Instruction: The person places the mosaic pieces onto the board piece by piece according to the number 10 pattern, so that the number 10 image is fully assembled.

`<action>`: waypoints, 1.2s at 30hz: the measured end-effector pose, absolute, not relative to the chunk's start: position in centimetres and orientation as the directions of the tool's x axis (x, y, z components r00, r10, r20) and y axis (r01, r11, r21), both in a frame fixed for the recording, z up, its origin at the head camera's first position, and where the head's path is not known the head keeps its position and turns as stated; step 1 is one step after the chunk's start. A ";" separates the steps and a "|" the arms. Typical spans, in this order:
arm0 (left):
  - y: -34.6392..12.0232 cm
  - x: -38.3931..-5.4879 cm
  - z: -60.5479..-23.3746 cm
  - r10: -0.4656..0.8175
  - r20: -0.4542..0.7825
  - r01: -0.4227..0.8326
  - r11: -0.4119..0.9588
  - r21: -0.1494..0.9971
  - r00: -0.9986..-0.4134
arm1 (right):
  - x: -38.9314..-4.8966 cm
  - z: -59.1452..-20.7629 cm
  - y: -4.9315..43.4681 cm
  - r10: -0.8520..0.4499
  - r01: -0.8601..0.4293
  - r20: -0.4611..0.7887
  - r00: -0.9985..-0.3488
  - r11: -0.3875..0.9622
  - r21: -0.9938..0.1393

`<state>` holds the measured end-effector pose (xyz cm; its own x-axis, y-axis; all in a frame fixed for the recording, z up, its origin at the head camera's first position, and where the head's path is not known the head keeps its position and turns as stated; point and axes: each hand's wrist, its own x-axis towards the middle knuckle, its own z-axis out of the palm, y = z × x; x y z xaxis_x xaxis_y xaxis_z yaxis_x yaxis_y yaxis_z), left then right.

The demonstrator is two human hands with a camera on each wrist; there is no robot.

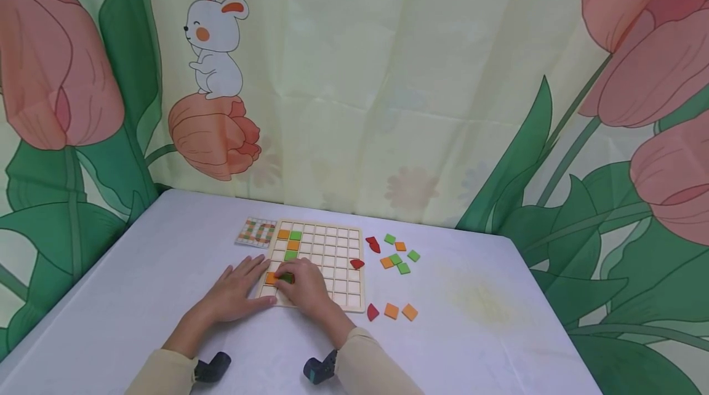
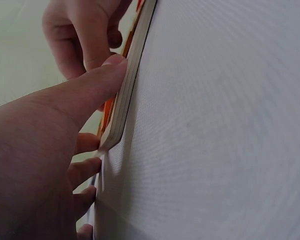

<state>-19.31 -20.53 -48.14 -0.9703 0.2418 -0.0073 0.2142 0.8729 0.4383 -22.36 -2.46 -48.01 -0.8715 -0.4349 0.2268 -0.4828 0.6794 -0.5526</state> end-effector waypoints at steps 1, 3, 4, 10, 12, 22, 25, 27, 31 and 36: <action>-20.5 -19.3 -48.2 0.242 -0.006 0.215 0.873 0.438 -0.970 | -22.4 -48.0 -2.5 -0.434 -0.486 0.233 -0.871 0.682 -0.546; -20.5 -19.3 -48.2 0.242 -0.008 0.214 0.873 0.438 -0.970 | -22.4 -48.0 -2.6 -0.433 -0.490 0.238 -0.869 0.689 -0.535; -20.5 -19.3 -48.2 0.242 -0.010 0.213 0.873 0.440 -0.970 | -22.4 -47.9 -2.6 -0.434 -0.490 0.238 -0.869 0.690 -0.532; -20.5 -19.4 -48.2 0.239 -0.022 0.204 0.872 0.445 -0.971 | -22.5 -48.0 -2.8 -0.442 -0.486 0.219 -0.870 0.691 -0.536; -20.5 -19.4 -48.2 0.239 -0.022 0.205 0.872 0.444 -0.971 | -22.5 -48.0 -2.8 -0.443 -0.479 0.205 -0.873 0.693 -0.539; -20.4 -19.2 -48.0 0.233 -0.031 0.195 0.873 0.446 -0.972 | -22.4 -47.6 -2.2 -0.455 -0.476 0.183 -0.871 0.693 -0.542; -20.3 -19.2 -47.9 0.234 -0.030 0.196 0.871 0.450 -0.972 | -22.4 -47.6 -1.6 -0.431 -0.451 0.181 -0.884 0.688 -0.569; -20.3 -19.2 -47.9 0.237 -0.028 0.200 0.872 0.448 -0.971 | -22.3 -47.5 -1.2 -0.409 -0.426 0.172 -0.896 0.685 -0.592; -20.4 -19.2 -47.9 0.240 -0.025 0.204 0.872 0.445 -0.970 | -22.4 -47.5 -0.5 -0.375 -0.384 0.155 -0.914 0.674 -0.631; -20.5 -19.3 -48.1 0.243 -0.023 0.208 0.872 0.444 -0.970 | -22.4 -47.5 0.6 -0.328 -0.338 0.148 -0.933 0.656 -0.674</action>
<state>-19.26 -20.50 -48.07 -0.9698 0.2429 -0.0226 0.2080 0.8717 0.4436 -22.44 0.61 -47.48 -0.9328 -0.3285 0.1480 -0.3381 0.6564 -0.6744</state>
